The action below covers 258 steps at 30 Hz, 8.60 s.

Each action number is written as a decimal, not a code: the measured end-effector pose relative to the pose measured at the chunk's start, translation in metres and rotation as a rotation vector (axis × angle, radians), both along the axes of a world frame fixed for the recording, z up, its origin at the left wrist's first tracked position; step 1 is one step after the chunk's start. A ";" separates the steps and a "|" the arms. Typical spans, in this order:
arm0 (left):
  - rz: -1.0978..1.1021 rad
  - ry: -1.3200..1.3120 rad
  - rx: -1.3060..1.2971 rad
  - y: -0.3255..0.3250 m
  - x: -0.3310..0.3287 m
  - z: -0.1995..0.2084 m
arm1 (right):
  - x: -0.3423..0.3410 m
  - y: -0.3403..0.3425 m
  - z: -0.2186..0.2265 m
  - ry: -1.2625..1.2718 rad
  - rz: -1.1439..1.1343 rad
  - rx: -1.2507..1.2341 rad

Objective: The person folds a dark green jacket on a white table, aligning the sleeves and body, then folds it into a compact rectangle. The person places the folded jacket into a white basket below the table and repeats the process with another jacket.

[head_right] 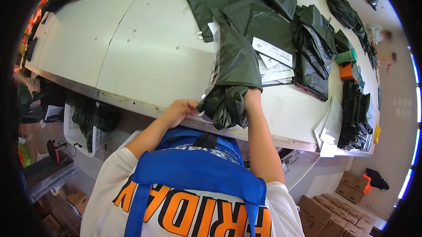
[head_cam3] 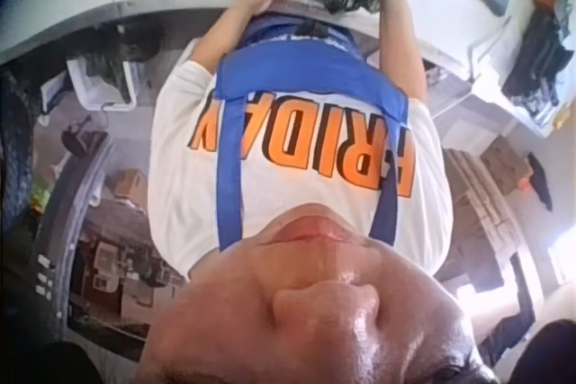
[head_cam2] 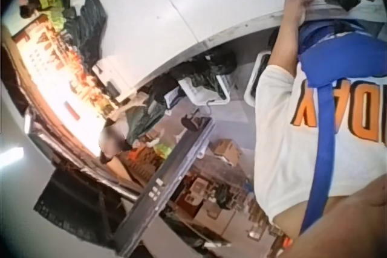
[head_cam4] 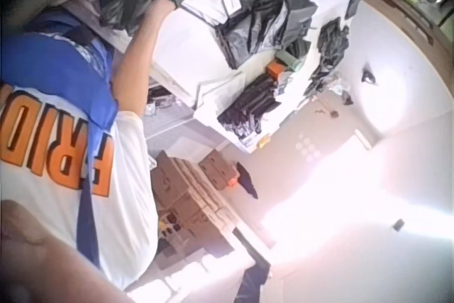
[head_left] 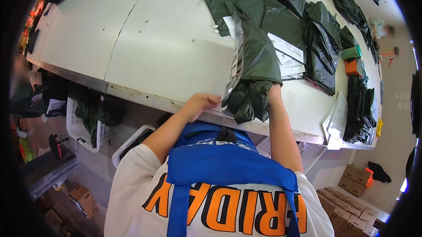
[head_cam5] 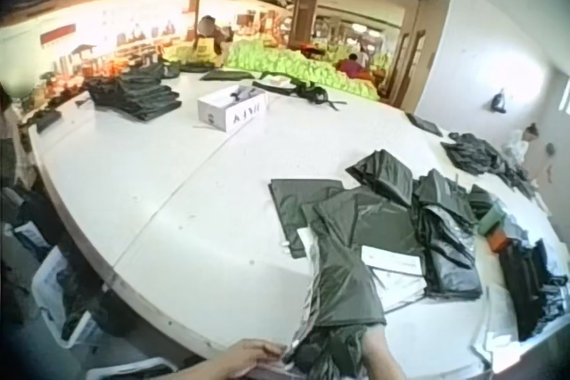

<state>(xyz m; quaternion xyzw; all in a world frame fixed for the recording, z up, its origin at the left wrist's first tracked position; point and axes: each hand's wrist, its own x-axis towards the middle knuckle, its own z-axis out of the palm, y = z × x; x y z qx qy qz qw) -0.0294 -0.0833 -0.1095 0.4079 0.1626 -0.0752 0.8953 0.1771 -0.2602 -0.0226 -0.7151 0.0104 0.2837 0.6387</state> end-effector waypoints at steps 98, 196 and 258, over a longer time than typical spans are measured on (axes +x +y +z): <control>-0.015 0.326 0.393 0.022 -0.009 0.077 | -0.060 0.102 -0.014 -0.409 1.004 -0.397; -0.359 -0.507 1.514 0.020 0.109 0.078 | 0.005 0.003 0.086 -0.226 0.726 -0.072; 0.162 0.039 1.011 -0.027 0.074 0.074 | 0.031 0.005 0.065 -0.267 0.751 -0.205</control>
